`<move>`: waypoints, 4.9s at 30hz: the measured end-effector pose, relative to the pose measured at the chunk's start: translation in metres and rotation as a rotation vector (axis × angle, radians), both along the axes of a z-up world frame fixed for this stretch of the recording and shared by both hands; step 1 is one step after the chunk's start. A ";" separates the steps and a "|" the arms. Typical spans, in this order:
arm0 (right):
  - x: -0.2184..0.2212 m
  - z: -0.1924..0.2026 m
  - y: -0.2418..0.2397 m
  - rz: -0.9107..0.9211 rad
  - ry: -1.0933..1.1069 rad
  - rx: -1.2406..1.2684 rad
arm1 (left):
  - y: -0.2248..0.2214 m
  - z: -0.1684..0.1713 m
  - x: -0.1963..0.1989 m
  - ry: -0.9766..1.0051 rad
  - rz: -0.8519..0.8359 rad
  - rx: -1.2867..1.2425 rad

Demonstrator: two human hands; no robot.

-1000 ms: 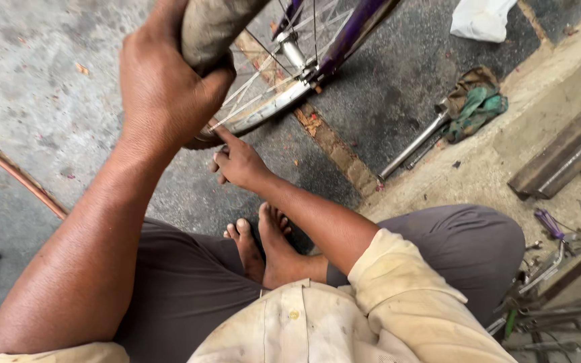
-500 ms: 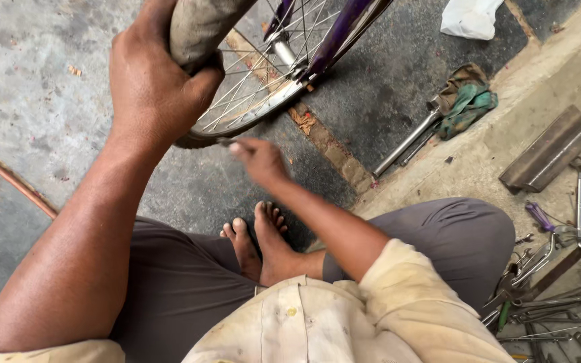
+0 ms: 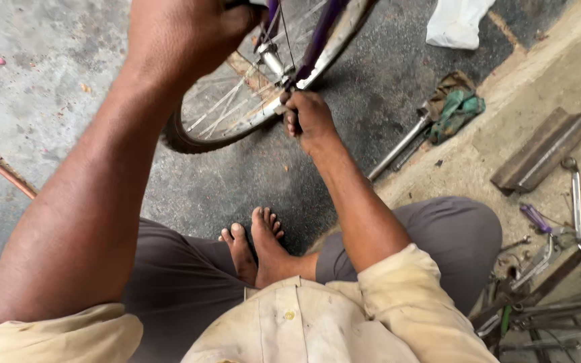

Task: The person pulls a tire away from a bicycle rim by hand and presses along the inner surface of the rim.

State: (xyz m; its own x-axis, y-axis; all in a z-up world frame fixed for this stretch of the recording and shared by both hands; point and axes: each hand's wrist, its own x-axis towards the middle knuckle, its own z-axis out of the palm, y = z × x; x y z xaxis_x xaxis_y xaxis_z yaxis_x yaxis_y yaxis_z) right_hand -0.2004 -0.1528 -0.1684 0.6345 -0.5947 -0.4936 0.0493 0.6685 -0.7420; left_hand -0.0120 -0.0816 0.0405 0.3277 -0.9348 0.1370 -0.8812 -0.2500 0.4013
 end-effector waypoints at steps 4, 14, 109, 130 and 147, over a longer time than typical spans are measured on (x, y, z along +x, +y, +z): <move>-0.009 0.004 0.000 -0.072 0.034 -0.055 | 0.047 -0.036 0.014 0.027 -0.048 -0.271; -0.030 -0.017 -0.032 0.172 0.289 -0.472 | 0.113 -0.082 0.001 0.234 0.161 -0.245; 0.019 -0.206 -0.056 -0.177 0.878 -0.424 | 0.087 -0.063 -0.017 0.303 0.232 -0.213; 0.025 -0.159 -0.034 -0.127 0.917 -0.403 | 0.084 -0.060 -0.013 0.267 0.262 -0.212; -0.010 -0.193 0.018 -0.104 0.482 -0.259 | 0.085 -0.068 -0.003 0.289 0.254 -0.234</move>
